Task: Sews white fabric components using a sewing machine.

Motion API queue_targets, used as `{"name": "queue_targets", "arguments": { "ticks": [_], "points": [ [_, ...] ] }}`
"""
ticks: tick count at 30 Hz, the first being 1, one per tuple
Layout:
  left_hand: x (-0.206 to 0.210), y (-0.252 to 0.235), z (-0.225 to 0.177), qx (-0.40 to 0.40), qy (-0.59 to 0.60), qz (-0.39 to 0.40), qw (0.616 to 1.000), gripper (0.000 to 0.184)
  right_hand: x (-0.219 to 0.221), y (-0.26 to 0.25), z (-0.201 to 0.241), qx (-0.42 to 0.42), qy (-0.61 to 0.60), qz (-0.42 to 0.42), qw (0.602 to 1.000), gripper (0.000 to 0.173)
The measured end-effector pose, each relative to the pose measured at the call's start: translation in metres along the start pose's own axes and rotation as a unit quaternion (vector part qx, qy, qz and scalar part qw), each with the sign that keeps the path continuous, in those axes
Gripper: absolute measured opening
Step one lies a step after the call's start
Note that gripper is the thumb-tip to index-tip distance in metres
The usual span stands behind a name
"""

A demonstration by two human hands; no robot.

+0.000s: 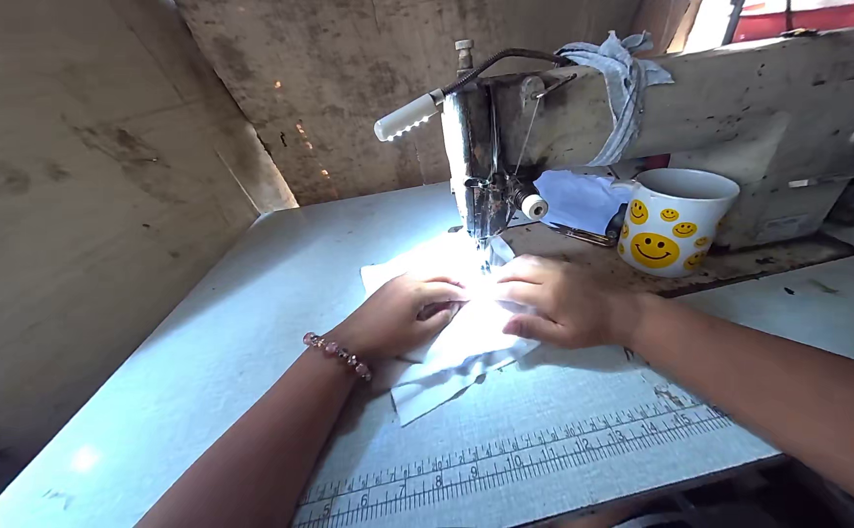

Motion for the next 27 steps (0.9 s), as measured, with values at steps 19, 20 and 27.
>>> {"name": "queue_targets", "arguments": {
  "ticks": [19, 20, 27],
  "points": [
    [-0.022, -0.015, -0.004, -0.25, 0.253, 0.041, 0.934, 0.021, 0.005, -0.03, 0.042, -0.022, -0.052, 0.11, 0.992, 0.069],
    [-0.022, -0.015, -0.002, -0.235, 0.236, 0.034, 0.942, 0.016, 0.005, -0.027, 0.042, -0.023, -0.062, 0.115, 0.991, 0.07],
    [-0.016, -0.014, 0.002, -0.147, 0.018, 0.133, 0.98, 0.026, -0.002, -0.006, 0.031, -0.013, -0.07, 0.096, 0.993, 0.073]
  ]
}}
Point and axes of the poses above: each hand's wrist, its own y-axis away from the middle knuckle, its own x-axis out of the palm, z = x × y, the point moved 2 cm from there along -y, towards the middle knuckle, and after that the axes turned 13 degrees about z, right-handed, at the moved point
